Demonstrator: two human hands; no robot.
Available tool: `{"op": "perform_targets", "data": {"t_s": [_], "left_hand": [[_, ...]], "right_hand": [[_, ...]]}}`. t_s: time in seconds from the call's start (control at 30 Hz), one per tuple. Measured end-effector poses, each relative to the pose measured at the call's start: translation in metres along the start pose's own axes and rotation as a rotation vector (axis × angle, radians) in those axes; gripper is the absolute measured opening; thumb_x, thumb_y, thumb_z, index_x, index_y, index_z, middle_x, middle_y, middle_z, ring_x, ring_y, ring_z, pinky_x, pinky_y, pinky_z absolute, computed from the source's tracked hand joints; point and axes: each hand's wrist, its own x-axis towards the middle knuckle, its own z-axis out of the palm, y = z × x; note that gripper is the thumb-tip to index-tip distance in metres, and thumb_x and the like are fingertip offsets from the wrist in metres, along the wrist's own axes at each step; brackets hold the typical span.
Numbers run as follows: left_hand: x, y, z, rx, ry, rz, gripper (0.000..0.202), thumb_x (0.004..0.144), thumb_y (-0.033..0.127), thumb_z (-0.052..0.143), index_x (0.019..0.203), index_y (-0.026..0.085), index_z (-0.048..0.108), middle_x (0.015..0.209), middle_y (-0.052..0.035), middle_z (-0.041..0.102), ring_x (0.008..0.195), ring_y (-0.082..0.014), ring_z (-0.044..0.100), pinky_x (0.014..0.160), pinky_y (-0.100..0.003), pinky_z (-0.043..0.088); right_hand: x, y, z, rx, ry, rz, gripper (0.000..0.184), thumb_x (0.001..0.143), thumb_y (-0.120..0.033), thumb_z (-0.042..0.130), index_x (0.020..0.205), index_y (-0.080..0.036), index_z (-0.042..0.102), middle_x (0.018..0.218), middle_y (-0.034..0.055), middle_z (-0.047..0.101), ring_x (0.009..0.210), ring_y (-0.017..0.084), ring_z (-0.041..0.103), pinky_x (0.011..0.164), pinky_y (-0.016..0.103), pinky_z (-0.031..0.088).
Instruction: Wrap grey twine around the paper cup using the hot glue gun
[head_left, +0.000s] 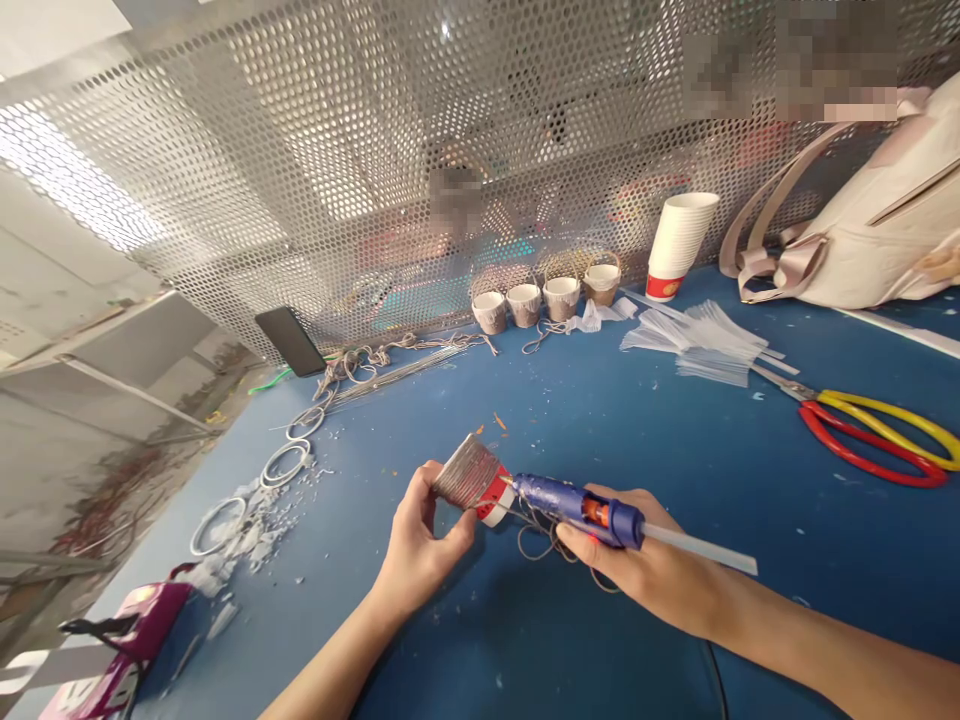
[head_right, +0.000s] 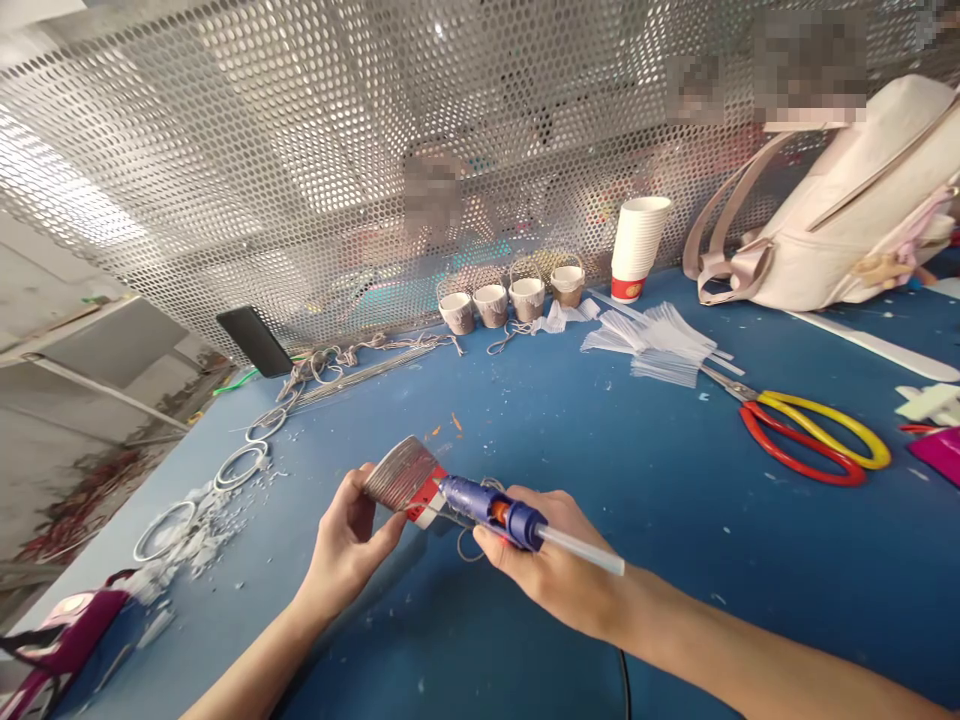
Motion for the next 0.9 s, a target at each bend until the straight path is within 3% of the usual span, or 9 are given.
{"op": "perform_targets", "data": {"t_s": [0.3, 0.6, 0.77, 0.9], "left_hand": [[0.002, -0.002, -0.002, -0.079, -0.035, 0.012, 0.012, 0.075, 0.017, 0.064, 0.083, 0.019, 0.056, 0.080, -0.0005, 0.054, 0.074, -0.0147, 0.054, 0.071, -0.026, 0.048], [0.003, 0.001, -0.005, -0.133, -0.028, -0.102, 0.021, 0.068, 0.029, 0.070, 0.077, 0.019, 0.055, 0.078, -0.0013, 0.055, 0.074, -0.0159, 0.054, 0.072, -0.028, 0.049], [0.006, -0.002, -0.007, -0.237, -0.013, -0.190, 0.025, 0.066, 0.031, 0.072, 0.077, 0.019, 0.053, 0.074, 0.0003, 0.055, 0.070, -0.0147, 0.054, 0.066, -0.026, 0.048], [0.011, -0.004, -0.006, -0.192, 0.038, -0.257, 0.025, 0.066, 0.032, 0.071, 0.076, 0.019, 0.052, 0.069, 0.0022, 0.055, 0.066, -0.0140, 0.054, 0.063, -0.025, 0.047]], "right_hand": [[-0.001, -0.003, -0.002, 0.030, -0.029, -0.045, 0.023, 0.088, -0.036, 0.049, 0.075, -0.022, 0.060, 0.060, -0.0014, 0.060, 0.050, 0.013, 0.055, 0.049, 0.024, 0.048], [-0.002, 0.000, -0.003, 0.053, -0.003, -0.050, 0.024, 0.090, -0.037, 0.048, 0.080, -0.023, 0.065, 0.064, 0.0011, 0.062, 0.054, 0.014, 0.054, 0.052, 0.024, 0.048], [0.006, 0.004, -0.013, 0.041, -0.003, 0.048, 0.033, 0.088, -0.041, 0.049, 0.064, -0.022, 0.059, 0.049, -0.0019, 0.052, 0.043, 0.011, 0.048, 0.043, 0.023, 0.043], [0.022, 0.018, -0.029, -0.057, 0.194, 0.152, 0.041, 0.090, -0.051, 0.044, 0.071, -0.020, 0.061, 0.053, -0.0007, 0.057, 0.047, 0.014, 0.055, 0.047, 0.025, 0.045]]}}
